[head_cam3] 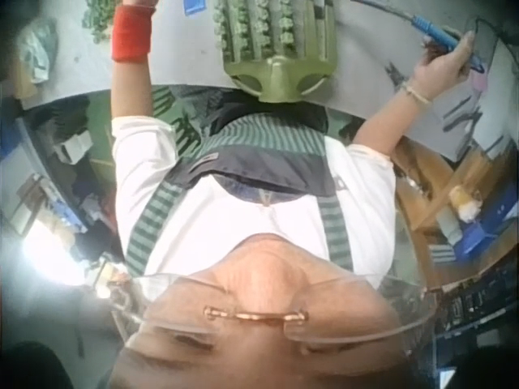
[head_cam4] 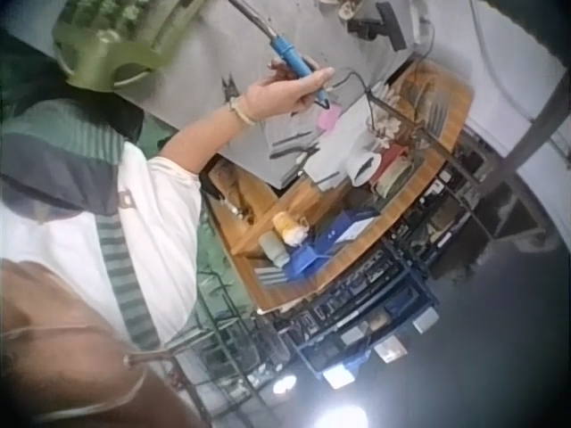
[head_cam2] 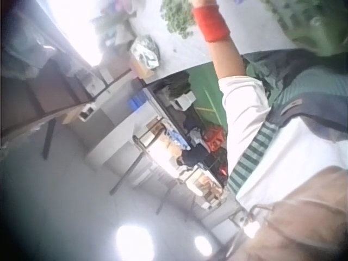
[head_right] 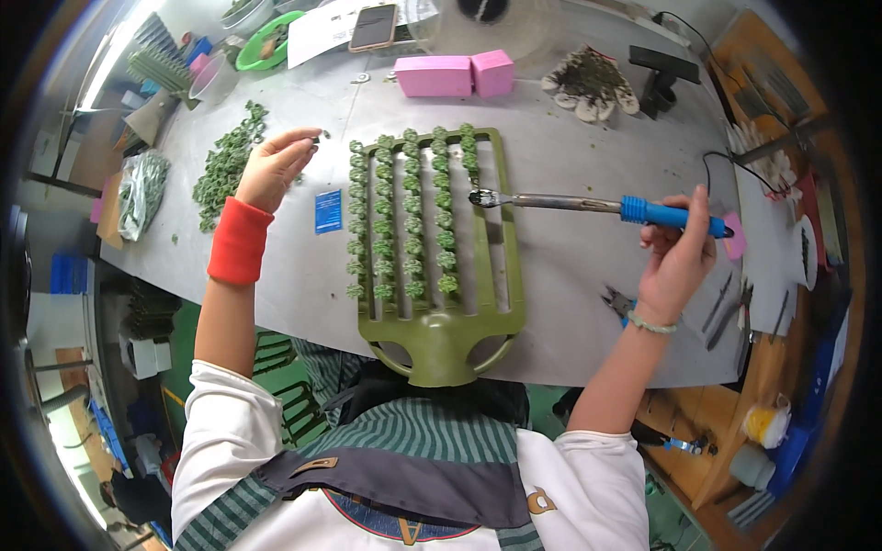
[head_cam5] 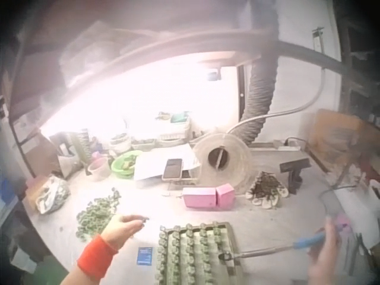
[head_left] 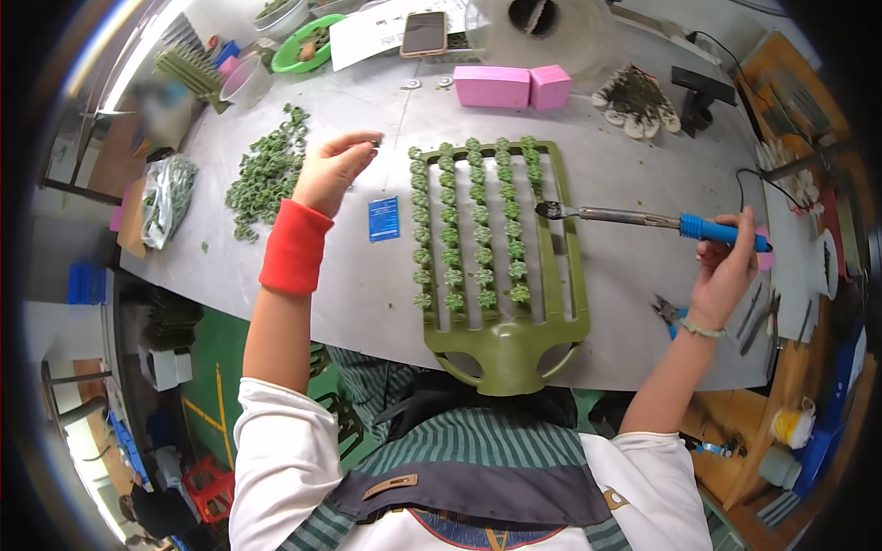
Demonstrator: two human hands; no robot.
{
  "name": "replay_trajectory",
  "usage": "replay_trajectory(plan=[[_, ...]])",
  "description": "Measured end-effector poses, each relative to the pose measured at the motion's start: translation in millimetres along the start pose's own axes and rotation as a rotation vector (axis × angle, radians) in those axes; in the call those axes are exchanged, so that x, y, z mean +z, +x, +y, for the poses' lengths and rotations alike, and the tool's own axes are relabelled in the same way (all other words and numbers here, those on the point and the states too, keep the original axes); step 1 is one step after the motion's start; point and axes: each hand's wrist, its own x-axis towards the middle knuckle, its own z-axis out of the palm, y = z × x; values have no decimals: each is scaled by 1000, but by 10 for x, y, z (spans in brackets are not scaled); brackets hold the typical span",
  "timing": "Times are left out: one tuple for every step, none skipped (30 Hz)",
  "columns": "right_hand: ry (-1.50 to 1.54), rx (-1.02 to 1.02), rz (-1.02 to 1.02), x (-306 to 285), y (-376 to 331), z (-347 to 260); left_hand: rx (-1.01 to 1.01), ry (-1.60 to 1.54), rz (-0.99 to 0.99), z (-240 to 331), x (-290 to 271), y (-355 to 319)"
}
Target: The person places small green artificial succulent heads into the slots of a green plastic frame. They use a heated tool to melt the plastic stems of the heads, securing them to the frame one by one.
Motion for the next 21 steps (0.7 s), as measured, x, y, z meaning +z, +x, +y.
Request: replay_trajectory(plan=[[-9, -11, 12, -14, 0, -11, 35, 160, -143, 78, 173, -48], [4, -3, 9, -17, 1, -21, 156, 229, -191, 139, 404, -127], [16, 5, 9, -33, 4, -19, 154, 156, -194, 189, 648, -199], [25, 10, -5, -50, 8, -7, 216, 189, -203, 128, 850, -227], [18, 4, 5, -68, 11, -7, 280, 221, -215, 78, 1044, -244], [22, 6, 0, -78, 15, -7, 342, 346, -227, 113, 1206, -297], [28, 12, -9, -79, 18, 17, 403, 474, -233, 139, 1324, -349], [37, 11, -21, -90, 31, 53, 488, 524, -239, 129, 1422, -368], [34, 9, -14, -95, 29, 61, 513, 552, -249, 119, 1509, -369], [45, 14, -12, -89, 20, 67, 500, 590, -263, 125, 1571, -374], [57, 19, -9, -87, 19, 75, 487, 627, -278, 131, 1628, -377], [59, 18, -9, -90, 26, 95, 487, 627, -286, 120, 1675, -375], [57, 19, -1, -88, 31, 113, 529, 706, -224, 96, 1721, -367], [68, 24, -8, -84, 35, 132, 571, 785, -161, 67, 1758, -355], [80, 28, -17, -81, 46, 149, 572, 785, -168, 32, 1774, -333], [86, 29, -18, -89, 64, 172, 665, 859, -139, 0, 1781, -309], [86, 29, -12, -80, 66, 174, 758, 932, -108, -32, 1793, -290], [92, 34, -4, -64, 58, 188, 765, 961, -97, -28, 1824, -307], [98, 38, 5, -51, 55, 202, 766, 962, -104, -48, 1846, -294], [100, 51, -2, -50, 62, 226, 782, 972, -104, -80, 1859, -271], [99, 53, 4, -38, 57, 239, 797, 982, -103, -90, 1871, -261]])
